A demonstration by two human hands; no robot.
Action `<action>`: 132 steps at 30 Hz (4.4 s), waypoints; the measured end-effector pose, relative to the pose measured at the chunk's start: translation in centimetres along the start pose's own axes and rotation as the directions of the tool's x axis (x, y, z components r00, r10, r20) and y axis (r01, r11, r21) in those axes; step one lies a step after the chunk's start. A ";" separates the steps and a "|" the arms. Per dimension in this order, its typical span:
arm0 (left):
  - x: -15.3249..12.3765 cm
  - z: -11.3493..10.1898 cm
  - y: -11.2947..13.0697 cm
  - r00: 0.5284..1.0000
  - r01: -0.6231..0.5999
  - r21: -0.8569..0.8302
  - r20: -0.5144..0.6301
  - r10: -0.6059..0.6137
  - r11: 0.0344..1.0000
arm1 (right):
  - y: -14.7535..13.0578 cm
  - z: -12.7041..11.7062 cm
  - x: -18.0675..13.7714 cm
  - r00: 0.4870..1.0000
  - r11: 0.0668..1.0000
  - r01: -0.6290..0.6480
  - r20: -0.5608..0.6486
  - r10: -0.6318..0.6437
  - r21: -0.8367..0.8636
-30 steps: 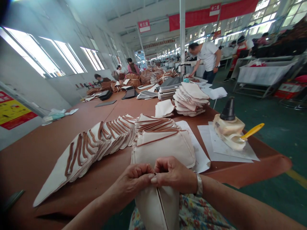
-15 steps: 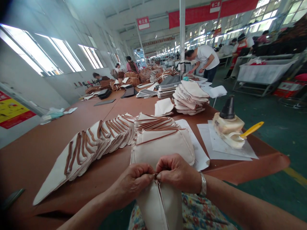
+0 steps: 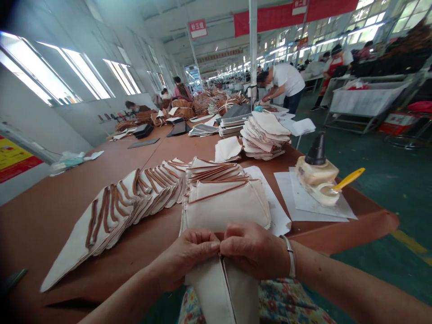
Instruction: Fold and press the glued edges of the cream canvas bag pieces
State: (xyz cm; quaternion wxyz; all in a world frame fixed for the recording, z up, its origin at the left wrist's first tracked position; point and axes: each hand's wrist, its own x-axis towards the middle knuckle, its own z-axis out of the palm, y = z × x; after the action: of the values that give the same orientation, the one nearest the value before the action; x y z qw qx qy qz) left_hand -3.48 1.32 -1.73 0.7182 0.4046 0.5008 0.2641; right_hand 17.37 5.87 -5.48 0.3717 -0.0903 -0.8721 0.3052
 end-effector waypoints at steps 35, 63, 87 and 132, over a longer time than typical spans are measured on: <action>-1.7 0.2 1.4 0.918 -0.385 0.278 0.014 0.397 0.880 | -0.4 -1.5 1.1 0.799 0.489 -0.575 0.322 0.508 0.656; -1.9 2.1 -0.6 0.515 -0.233 0.933 0.359 0.778 -0.275 | -1.0 -1.1 0.8 0.768 0.517 -0.626 0.345 0.540 0.584; -1.2 0.3 1.5 0.952 -0.302 0.464 0.199 0.234 0.833 | -1.1 -2.5 1.1 0.877 0.802 -0.458 0.342 0.337 0.384; -3.3 1.5 4.3 0.952 -0.283 0.294 0.199 0.231 0.913 | -3.1 -5.0 2.4 0.875 0.750 -0.445 0.416 0.249 0.489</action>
State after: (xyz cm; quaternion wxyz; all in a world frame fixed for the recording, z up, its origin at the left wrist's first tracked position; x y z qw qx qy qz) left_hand -3.17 0.54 3.79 0.6397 0.5978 0.4201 0.2386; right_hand 19.40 6.66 0.46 0.1683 -0.0863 -0.7560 0.6267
